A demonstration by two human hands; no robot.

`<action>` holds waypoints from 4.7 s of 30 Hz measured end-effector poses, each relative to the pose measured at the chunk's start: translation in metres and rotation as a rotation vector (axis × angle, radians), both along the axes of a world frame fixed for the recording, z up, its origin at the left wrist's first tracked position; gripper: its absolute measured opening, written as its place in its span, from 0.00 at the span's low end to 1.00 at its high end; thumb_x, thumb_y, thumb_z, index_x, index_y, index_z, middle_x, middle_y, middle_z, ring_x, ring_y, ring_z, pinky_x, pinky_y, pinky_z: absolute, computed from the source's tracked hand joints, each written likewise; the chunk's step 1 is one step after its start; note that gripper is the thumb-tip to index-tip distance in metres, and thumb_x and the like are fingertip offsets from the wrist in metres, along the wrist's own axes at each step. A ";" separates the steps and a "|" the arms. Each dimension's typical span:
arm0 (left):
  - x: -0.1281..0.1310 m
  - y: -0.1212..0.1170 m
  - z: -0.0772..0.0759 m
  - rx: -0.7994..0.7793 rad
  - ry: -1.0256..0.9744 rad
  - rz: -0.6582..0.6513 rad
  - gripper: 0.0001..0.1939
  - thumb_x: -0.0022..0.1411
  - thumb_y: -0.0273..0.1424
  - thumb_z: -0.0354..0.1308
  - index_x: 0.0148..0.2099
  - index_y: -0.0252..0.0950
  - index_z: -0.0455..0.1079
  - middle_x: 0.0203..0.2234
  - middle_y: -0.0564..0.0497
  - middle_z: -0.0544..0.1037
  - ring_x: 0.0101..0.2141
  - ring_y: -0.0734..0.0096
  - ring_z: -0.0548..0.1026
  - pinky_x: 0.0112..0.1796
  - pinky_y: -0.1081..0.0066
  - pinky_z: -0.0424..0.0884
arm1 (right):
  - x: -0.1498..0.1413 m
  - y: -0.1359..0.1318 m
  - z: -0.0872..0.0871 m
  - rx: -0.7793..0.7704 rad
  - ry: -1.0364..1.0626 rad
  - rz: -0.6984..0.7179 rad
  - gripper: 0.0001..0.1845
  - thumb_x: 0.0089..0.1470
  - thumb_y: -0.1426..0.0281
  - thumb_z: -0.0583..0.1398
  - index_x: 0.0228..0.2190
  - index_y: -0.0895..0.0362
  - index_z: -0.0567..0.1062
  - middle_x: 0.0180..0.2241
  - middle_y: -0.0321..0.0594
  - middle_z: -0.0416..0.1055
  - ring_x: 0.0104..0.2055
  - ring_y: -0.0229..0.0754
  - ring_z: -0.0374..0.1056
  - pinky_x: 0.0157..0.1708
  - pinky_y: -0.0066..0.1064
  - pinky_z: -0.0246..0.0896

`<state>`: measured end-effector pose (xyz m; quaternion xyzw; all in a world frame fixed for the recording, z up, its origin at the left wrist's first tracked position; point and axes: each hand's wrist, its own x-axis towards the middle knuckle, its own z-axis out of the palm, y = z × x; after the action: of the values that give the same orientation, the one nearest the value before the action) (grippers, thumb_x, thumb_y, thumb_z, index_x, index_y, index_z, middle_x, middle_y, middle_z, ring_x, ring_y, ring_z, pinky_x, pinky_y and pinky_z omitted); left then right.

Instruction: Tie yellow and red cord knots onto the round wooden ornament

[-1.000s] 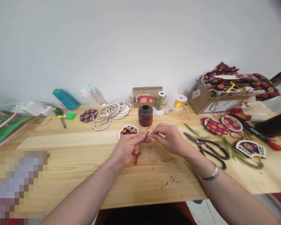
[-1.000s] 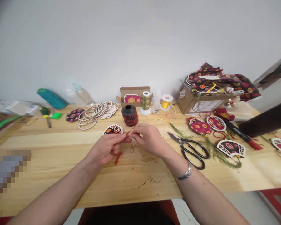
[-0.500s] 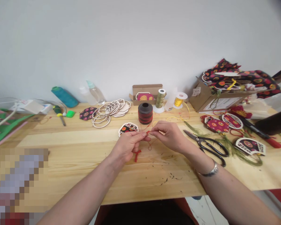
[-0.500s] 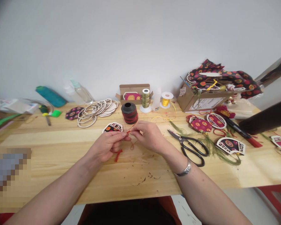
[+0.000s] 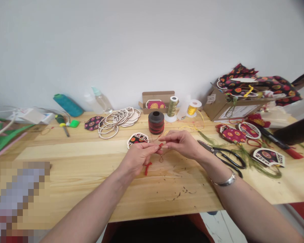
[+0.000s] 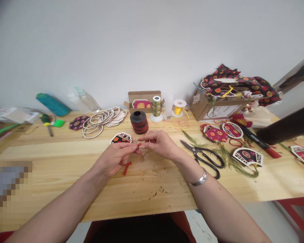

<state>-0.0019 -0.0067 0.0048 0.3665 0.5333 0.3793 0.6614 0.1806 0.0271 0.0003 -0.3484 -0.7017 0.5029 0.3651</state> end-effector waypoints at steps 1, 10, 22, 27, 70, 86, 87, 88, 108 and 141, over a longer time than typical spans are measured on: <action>0.000 0.000 0.000 0.002 0.000 -0.001 0.10 0.46 0.33 0.66 0.29 0.29 0.78 0.23 0.44 0.79 0.12 0.88 0.49 0.16 0.75 0.39 | 0.000 0.000 0.000 0.007 -0.008 0.006 0.09 0.48 0.72 0.64 0.35 0.57 0.80 0.30 0.39 0.77 0.32 0.35 0.70 0.34 0.29 0.66; 0.002 -0.001 0.002 0.000 0.007 -0.002 0.10 0.44 0.33 0.67 0.27 0.29 0.77 0.22 0.45 0.79 0.12 0.88 0.49 0.16 0.75 0.40 | -0.002 -0.004 0.006 0.023 -0.034 -0.001 0.03 0.49 0.73 0.63 0.28 0.57 0.80 0.28 0.37 0.77 0.30 0.35 0.70 0.32 0.27 0.66; -0.001 -0.002 -0.001 -0.066 -0.144 -0.063 0.12 0.52 0.36 0.62 0.33 0.30 0.77 0.24 0.43 0.80 0.11 0.90 0.46 0.14 0.77 0.40 | -0.004 -0.004 0.003 0.133 -0.117 -0.076 0.06 0.51 0.72 0.60 0.24 0.58 0.76 0.23 0.34 0.73 0.25 0.33 0.65 0.27 0.26 0.59; -0.001 -0.001 -0.005 -0.113 -0.181 -0.077 0.10 0.51 0.34 0.64 0.30 0.30 0.75 0.17 0.51 0.73 0.11 0.90 0.47 0.14 0.78 0.38 | -0.005 -0.005 0.004 0.136 -0.149 -0.090 0.07 0.51 0.72 0.61 0.23 0.59 0.76 0.22 0.34 0.71 0.25 0.33 0.63 0.26 0.25 0.57; 0.002 0.001 -0.002 0.111 0.054 0.213 0.11 0.39 0.32 0.68 0.27 0.30 0.77 0.11 0.59 0.63 0.14 0.86 0.52 0.16 0.78 0.44 | 0.000 -0.003 0.003 0.218 -0.248 -0.114 0.04 0.50 0.75 0.61 0.27 0.60 0.78 0.24 0.35 0.73 0.25 0.32 0.63 0.26 0.25 0.56; 0.001 -0.004 -0.002 0.168 0.193 -0.079 0.07 0.46 0.33 0.65 0.28 0.34 0.78 0.14 0.56 0.69 0.15 0.82 0.55 0.18 0.75 0.48 | -0.001 0.001 0.002 0.276 -0.181 -0.081 0.07 0.51 0.76 0.59 0.24 0.59 0.75 0.23 0.35 0.72 0.26 0.32 0.63 0.28 0.26 0.57; 0.001 -0.003 -0.002 0.156 0.161 -0.071 0.08 0.46 0.33 0.65 0.28 0.34 0.78 0.14 0.57 0.68 0.15 0.83 0.54 0.17 0.75 0.47 | -0.001 0.001 0.001 0.255 -0.172 -0.081 0.07 0.51 0.75 0.59 0.24 0.59 0.75 0.23 0.35 0.72 0.26 0.32 0.63 0.28 0.26 0.57; 0.000 -0.003 -0.003 0.146 0.125 -0.056 0.08 0.45 0.34 0.66 0.28 0.34 0.78 0.13 0.57 0.68 0.14 0.84 0.54 0.17 0.76 0.46 | -0.001 0.001 0.001 0.238 -0.163 -0.079 0.07 0.52 0.74 0.59 0.24 0.60 0.75 0.23 0.35 0.72 0.26 0.32 0.63 0.28 0.26 0.56; -0.005 0.004 -0.003 -0.143 -0.401 -0.032 0.06 0.45 0.25 0.67 0.26 0.30 0.72 0.12 0.64 0.50 0.14 0.88 0.42 0.14 0.83 0.41 | -0.011 -0.007 0.002 -0.205 0.057 -0.078 0.07 0.49 0.71 0.61 0.31 0.61 0.75 0.20 0.33 0.68 0.20 0.30 0.61 0.21 0.24 0.56; 0.005 -0.007 0.004 0.473 0.398 0.183 0.05 0.50 0.31 0.63 0.30 0.36 0.80 0.25 0.52 0.80 0.29 0.68 0.74 0.33 0.73 0.68 | -0.008 -0.016 -0.004 0.980 -0.570 -0.152 0.15 0.61 0.74 0.49 0.32 0.59 0.74 0.29 0.42 0.70 0.30 0.38 0.61 0.27 0.29 0.53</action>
<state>0.0028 -0.0134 0.0087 0.5276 0.5798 0.4716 0.4039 0.1729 0.0109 -0.0039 -0.3097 -0.8966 -0.0226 0.3156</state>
